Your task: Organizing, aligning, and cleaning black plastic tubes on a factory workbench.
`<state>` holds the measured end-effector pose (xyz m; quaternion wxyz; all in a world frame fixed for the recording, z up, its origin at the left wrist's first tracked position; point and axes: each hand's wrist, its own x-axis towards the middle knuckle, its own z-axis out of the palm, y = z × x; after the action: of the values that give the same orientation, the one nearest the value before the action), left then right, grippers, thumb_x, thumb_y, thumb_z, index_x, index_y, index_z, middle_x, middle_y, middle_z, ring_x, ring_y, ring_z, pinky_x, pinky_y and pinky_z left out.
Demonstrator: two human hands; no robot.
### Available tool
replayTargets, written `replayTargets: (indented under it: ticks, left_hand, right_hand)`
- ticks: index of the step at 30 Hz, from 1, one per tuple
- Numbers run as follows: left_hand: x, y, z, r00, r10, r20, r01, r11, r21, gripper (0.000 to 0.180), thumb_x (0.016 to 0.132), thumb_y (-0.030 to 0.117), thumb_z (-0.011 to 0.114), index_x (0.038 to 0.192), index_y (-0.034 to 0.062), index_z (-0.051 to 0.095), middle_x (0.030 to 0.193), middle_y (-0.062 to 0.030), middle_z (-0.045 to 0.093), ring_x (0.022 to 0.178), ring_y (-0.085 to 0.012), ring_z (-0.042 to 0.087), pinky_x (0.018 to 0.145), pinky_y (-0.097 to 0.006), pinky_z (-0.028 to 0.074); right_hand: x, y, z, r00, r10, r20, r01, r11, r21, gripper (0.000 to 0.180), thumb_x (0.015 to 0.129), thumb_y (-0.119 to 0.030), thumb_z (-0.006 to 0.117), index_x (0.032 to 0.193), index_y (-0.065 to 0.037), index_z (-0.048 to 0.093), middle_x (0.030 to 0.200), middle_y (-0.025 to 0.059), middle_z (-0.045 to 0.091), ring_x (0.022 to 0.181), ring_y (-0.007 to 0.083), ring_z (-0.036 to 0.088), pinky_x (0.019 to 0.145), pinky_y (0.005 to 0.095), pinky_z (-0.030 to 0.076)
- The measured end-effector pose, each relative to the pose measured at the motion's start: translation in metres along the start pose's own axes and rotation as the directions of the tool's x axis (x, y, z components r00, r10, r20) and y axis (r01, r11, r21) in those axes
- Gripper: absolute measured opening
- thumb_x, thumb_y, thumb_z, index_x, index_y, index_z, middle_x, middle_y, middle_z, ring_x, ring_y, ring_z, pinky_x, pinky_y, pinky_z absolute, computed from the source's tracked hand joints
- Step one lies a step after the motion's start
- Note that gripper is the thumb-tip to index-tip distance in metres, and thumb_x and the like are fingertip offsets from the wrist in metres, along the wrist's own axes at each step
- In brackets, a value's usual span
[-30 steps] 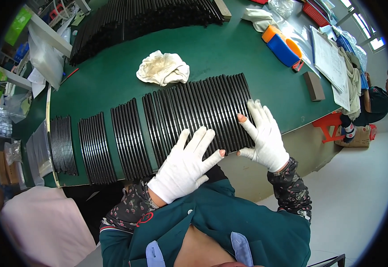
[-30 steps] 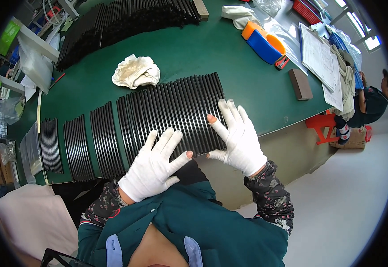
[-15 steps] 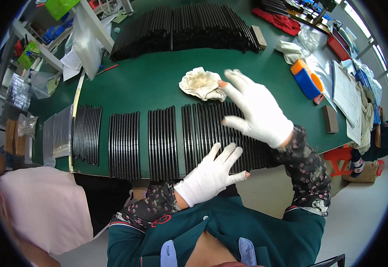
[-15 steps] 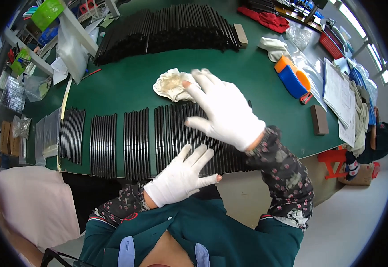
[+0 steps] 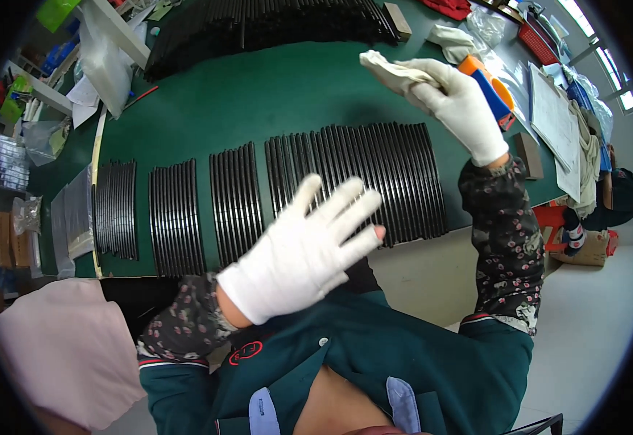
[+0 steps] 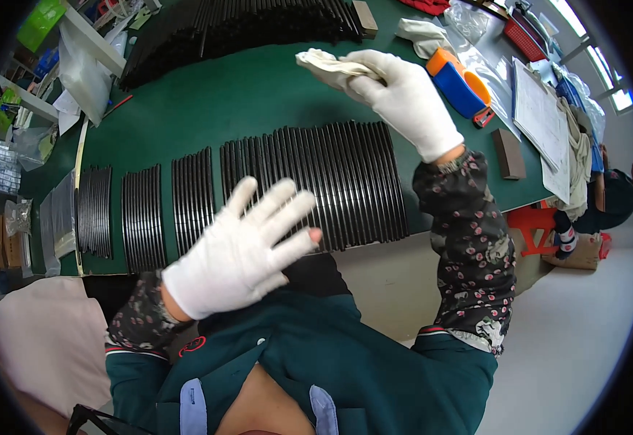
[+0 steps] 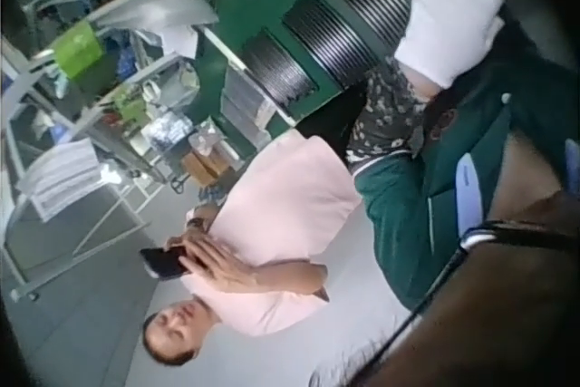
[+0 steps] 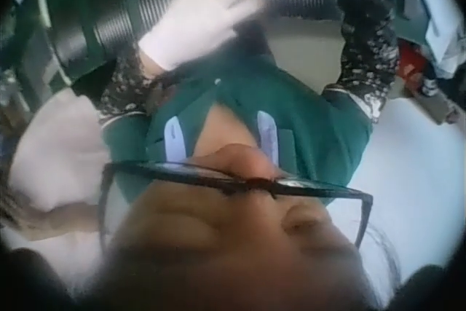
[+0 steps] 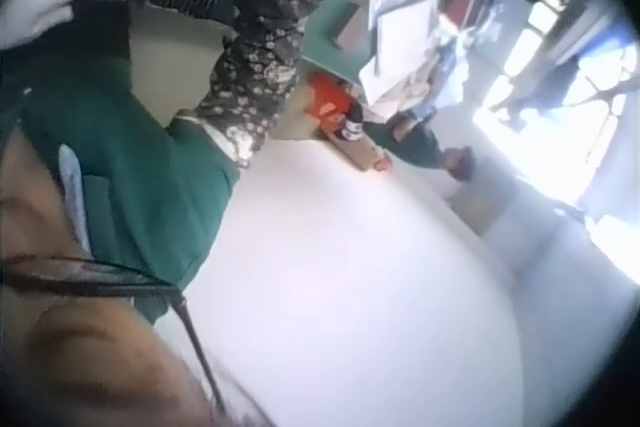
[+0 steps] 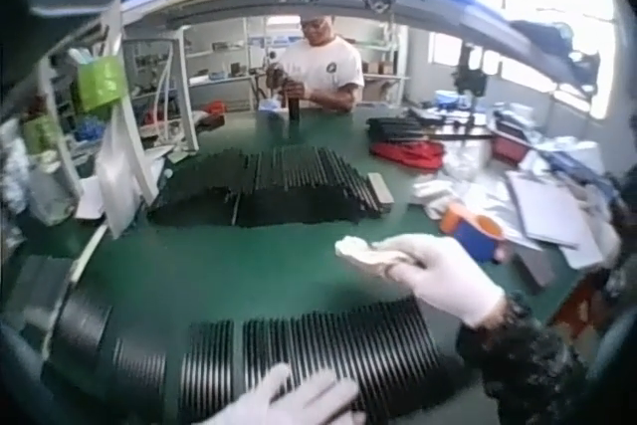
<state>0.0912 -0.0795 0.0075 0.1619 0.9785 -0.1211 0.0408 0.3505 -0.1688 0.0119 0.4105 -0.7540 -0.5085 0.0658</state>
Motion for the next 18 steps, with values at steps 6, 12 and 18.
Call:
replayTargets:
  ticks: [6,12,18]
  left_hand:
    - [0.05,-0.067,-0.002,0.995,0.004,-0.098,0.013,0.985,0.174,0.053,0.08,0.013,0.066,0.129,0.0046,0.049,0.142,-0.016,0.042,0.136,-0.0332,0.036,0.109,-0.049,0.033]
    - [0.107,-0.092,0.06,0.999,0.039,0.015,-0.041,0.979,0.198,0.053,0.09,0.023,0.055,0.14,0.0113,0.042,0.15,-0.0105,0.034,0.14,-0.0298,0.03,0.113,-0.049,0.028]
    - [0.105,-0.09,0.065,0.999,0.042,0.016,-0.045,0.966,0.253,0.056,0.091,0.034,0.055,0.141,0.0132,0.041,0.151,-0.0091,0.034,0.14,-0.0279,0.031,0.113,-0.049,0.027]
  right_hand:
    - [-0.074,0.014,-0.015,0.995,-0.092,0.048,0.089,0.994,0.057,0.029,0.08,0.003,0.066,0.108,0.0,0.064,0.106,0.0139,0.068,0.097,0.0223,0.066,0.088,0.0307,0.051]
    - [-0.1,0.016,0.018,0.901,-0.36,0.241,0.377,0.926,-0.027,0.021,0.073,-0.004,0.071,0.092,-0.004,0.059,0.107,0.0127,0.067,0.103,0.0349,0.061,0.085,0.0404,0.052]
    - [-0.128,0.007,0.009,0.777,-0.525,0.347,0.548,0.835,0.035,0.024,0.06,-0.003,0.065,0.081,-0.001,0.053,0.103,0.0166,0.063,0.108,0.0356,0.059,0.1,0.0455,0.047]
